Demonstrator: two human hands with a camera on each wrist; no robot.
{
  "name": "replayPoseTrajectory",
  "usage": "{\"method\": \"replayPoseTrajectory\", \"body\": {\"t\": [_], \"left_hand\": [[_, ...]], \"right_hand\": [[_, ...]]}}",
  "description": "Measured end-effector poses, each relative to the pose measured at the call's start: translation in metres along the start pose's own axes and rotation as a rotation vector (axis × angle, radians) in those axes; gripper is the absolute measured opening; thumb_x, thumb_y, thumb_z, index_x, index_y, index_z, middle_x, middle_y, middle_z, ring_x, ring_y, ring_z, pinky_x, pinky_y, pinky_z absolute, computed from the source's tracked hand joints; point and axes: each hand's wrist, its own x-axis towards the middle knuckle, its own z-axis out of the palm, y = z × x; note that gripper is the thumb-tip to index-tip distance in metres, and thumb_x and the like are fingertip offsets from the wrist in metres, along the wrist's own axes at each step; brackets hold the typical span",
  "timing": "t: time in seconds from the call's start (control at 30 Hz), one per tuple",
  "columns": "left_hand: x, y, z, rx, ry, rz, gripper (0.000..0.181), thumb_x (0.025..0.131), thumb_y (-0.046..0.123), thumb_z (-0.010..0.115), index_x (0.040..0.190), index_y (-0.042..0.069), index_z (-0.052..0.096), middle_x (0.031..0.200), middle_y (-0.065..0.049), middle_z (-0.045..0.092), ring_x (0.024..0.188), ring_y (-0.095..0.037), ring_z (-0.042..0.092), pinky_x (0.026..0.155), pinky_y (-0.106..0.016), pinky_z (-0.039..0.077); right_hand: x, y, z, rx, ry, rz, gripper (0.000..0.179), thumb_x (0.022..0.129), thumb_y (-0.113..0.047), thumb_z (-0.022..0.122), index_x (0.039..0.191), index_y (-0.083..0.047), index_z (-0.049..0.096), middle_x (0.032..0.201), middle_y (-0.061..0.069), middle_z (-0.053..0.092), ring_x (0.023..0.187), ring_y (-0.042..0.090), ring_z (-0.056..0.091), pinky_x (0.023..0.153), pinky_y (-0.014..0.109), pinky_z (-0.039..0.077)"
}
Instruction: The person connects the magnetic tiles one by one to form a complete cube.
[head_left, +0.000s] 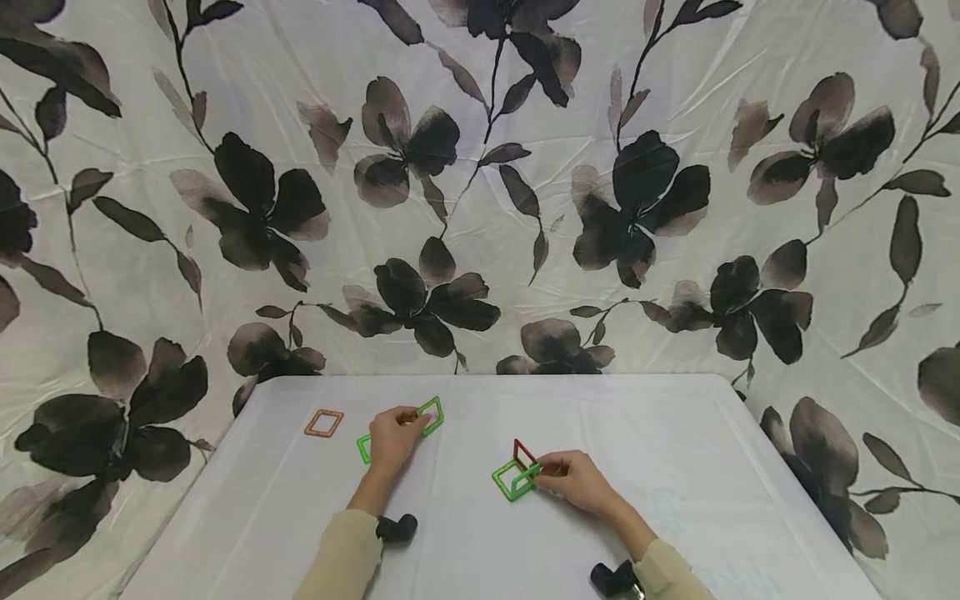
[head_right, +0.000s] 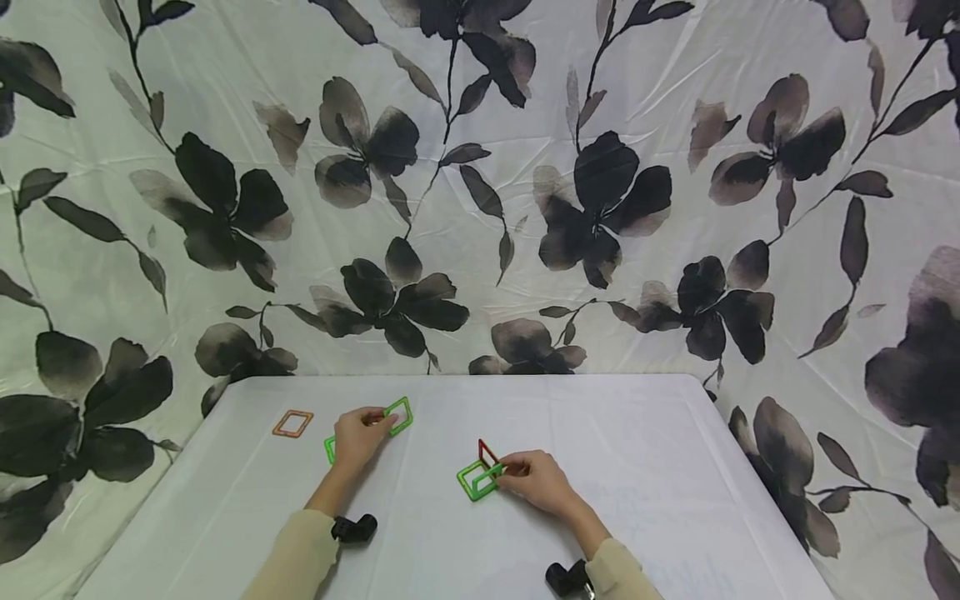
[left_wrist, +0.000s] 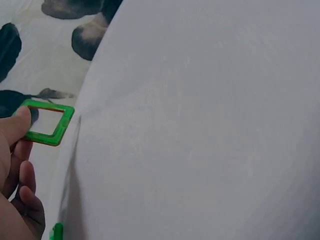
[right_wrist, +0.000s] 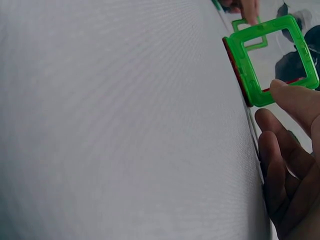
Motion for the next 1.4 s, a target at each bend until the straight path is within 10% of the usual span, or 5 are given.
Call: {"method": "replayPoseTrajectory", "body": {"t": [0.73, 1.4], "left_hand": [[-0.053, 0.054, 0.02, -0.198, -0.117, -0.013, 0.016, 0.08, 0.023, 0.082, 0.086, 0.009, 0.077, 0.076, 0.002, 0.07, 0.071, -0.016, 0.064, 0.056, -0.025, 0.049], [-0.068, 0.062, 0.041, -0.17, -0.263, 0.032, 0.012, 0.079, 0.023, 0.083, 0.082, 0.013, 0.078, 0.073, 0.006, 0.069, 0.068, -0.013, 0.063, 0.056, -0.026, 0.049]], "right_hand": [[-0.003, 0.001, -0.001, -0.011, 0.014, 0.0, 0.021, 0.087, -0.022, 0.074, 0.105, -0.013, 0.074, 0.085, -0.007, 0.067, 0.069, 0.011, 0.055, 0.056, 0.026, 0.046], [-0.003, -0.004, 0.002, -0.012, 0.025, -0.014, 0.02, 0.086, -0.02, 0.075, 0.105, -0.012, 0.073, 0.084, -0.009, 0.066, 0.068, 0.01, 0.056, 0.058, 0.027, 0.046]]}}
